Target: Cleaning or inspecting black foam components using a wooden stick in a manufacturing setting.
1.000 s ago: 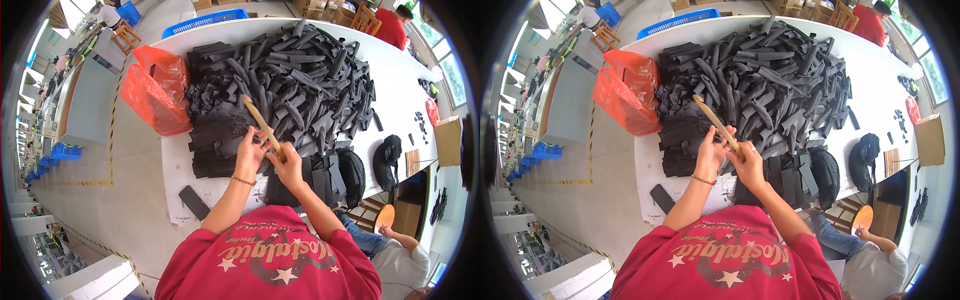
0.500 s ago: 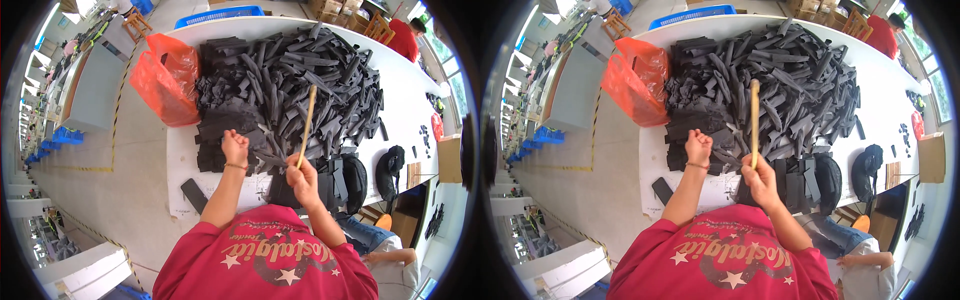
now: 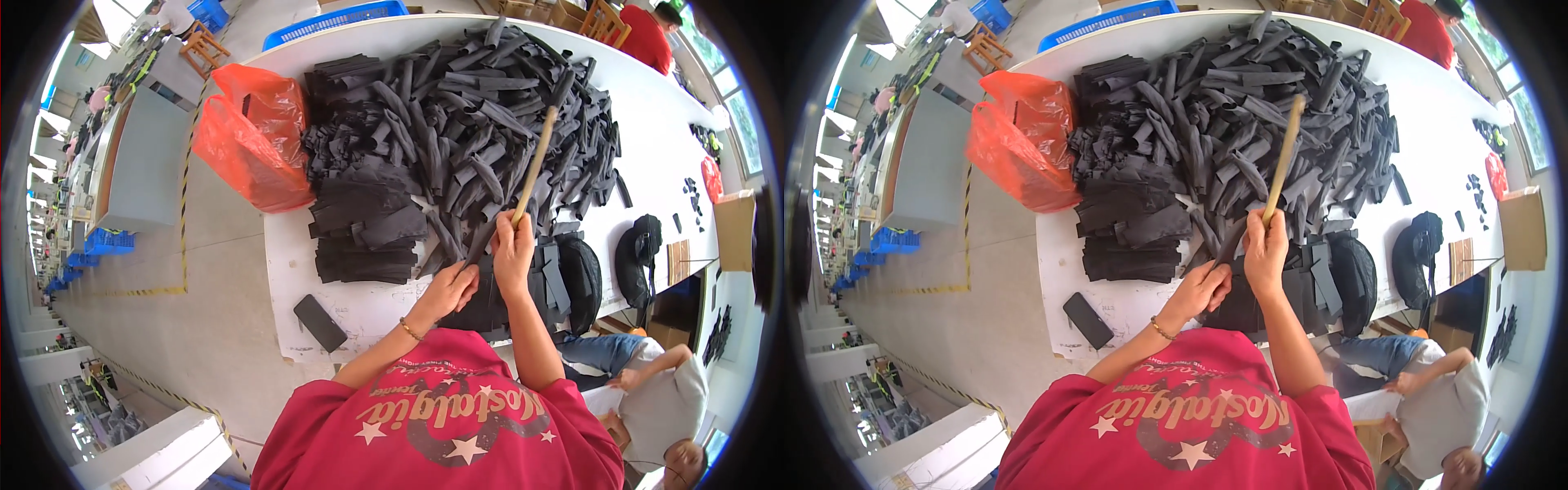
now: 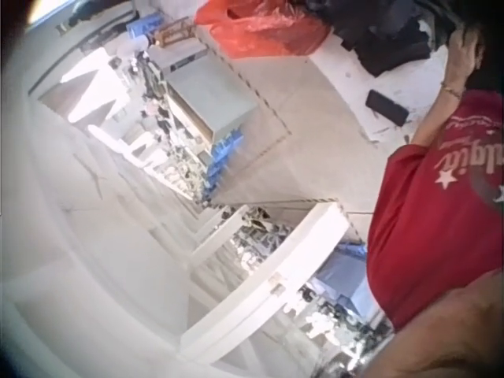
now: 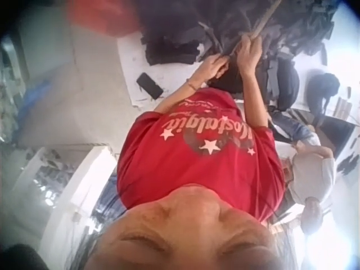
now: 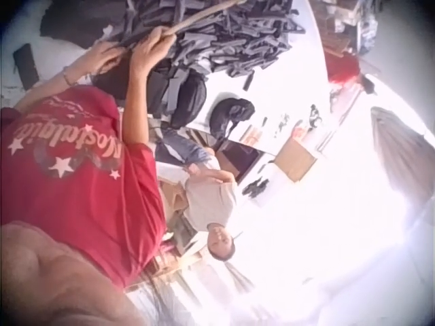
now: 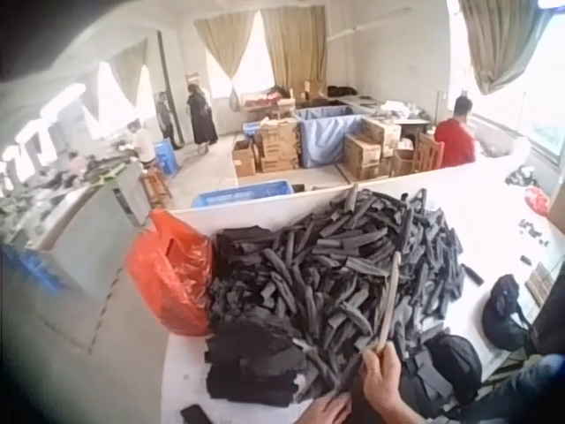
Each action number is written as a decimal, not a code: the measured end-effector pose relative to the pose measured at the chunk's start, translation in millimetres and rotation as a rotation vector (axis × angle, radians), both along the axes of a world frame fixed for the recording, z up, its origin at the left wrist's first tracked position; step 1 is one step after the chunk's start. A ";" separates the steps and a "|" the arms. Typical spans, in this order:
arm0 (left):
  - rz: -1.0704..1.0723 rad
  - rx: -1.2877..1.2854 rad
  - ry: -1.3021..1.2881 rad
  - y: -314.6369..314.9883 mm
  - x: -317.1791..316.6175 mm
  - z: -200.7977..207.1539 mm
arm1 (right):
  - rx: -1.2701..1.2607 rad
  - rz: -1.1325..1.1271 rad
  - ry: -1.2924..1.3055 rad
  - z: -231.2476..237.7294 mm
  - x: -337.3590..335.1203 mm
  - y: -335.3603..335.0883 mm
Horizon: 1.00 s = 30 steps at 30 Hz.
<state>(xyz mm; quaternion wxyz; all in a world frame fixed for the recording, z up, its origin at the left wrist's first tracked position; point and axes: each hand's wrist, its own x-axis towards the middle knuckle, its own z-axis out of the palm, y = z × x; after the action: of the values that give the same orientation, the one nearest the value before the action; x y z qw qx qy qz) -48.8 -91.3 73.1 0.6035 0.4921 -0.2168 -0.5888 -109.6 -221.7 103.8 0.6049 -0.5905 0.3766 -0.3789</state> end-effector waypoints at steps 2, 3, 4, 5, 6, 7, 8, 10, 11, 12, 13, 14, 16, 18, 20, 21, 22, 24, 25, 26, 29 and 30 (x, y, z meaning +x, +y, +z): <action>-0.012 0.029 0.028 -0.4 0.2 3.4 | 0.041 0.006 -0.006 -7.9 0.1 -9.6; 0.057 0.092 -0.064 -2.4 2.2 2.7 | 0.079 0.025 -0.018 -11.2 0.0 -13.2; 0.125 0.152 -0.158 -4.9 3.6 1.2 | 0.120 0.029 -0.008 -12.9 -1.5 -14.0; 0.225 0.166 -0.344 -6.1 6.0 -15.4 | 0.210 0.052 -0.039 -15.2 -5.7 -15.3; 0.296 0.174 -0.646 -8.5 8.0 -17.3 | 0.301 0.071 -0.069 -18.2 -13.4 -15.2; 0.301 0.152 -0.822 -12.1 11.0 -22.8 | 0.245 0.080 -0.025 -22.0 -15.8 -10.3; 0.301 0.126 -0.994 -15.9 11.8 -28.1 | 0.190 0.083 0.022 -27.4 -16.7 -3.0; 0.193 0.133 -1.153 -21.9 9.7 -20.1 | 0.207 0.096 0.026 -32.1 -14.3 10.0; 0.104 0.143 -1.319 -24.9 8.9 -16.2 | 0.244 0.069 0.012 -34.5 -11.7 10.8; 0.094 0.137 -1.317 -26.2 6.0 -17.6 | 0.280 0.043 -0.002 -35.7 -9.0 10.5; 0.113 0.154 -1.289 -25.3 1.7 -20.7 | 0.303 0.027 -0.047 -34.9 -9.3 8.7; 0.135 0.171 -1.263 -23.9 -1.0 -24.2 | 0.303 0.019 -0.049 -33.8 -9.9 3.3; 0.100 0.191 -1.215 -14.7 -5.4 -36.4 | 0.393 0.017 -0.019 -34.0 -13.4 -8.1; 0.065 0.213 -1.163 -9.0 -9.6 -41.1 | 0.425 0.017 -0.038 -46.5 -16.6 -15.8; 0.031 0.096 -0.998 -2.6 -12.2 -45.2 | 0.491 0.047 -0.108 -52.5 -20.1 -24.2; -0.061 0.168 -0.963 2.8 -11.8 -46.3 | 0.499 0.057 -0.101 -52.8 -20.9 -30.5; -0.063 0.174 -0.961 4.5 -12.6 -48.1 | 0.500 0.066 -0.097 -52.9 -21.1 -33.1; 0.334 0.134 -0.840 0.8 -9.9 -43.1 | 0.479 0.077 -0.011 -48.8 -20.0 -34.0; 0.432 0.174 -0.791 -2.9 -3.0 -41.9 | 0.482 0.074 -0.010 -49.5 -19.7 -34.1; 0.518 0.066 -0.662 -13.2 4.7 -35.9 | 0.481 0.068 -0.024 -49.7 -19.5 -33.4; 0.587 -0.056 -0.556 -45.1 7.6 -29.6 | 0.471 0.053 -0.021 -50.7 -14.5 -26.9; 0.262 0.086 -0.302 -43.2 10.4 -35.5 | 0.455 0.034 -0.007 -50.6 -12.3 -25.6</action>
<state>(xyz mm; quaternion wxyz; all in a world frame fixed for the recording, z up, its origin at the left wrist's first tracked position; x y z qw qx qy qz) -38.4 -134.6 37.7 0.6141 0.6239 -0.2136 -0.4335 -122.0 -247.3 53.2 0.7301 -0.4437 0.4404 -0.2759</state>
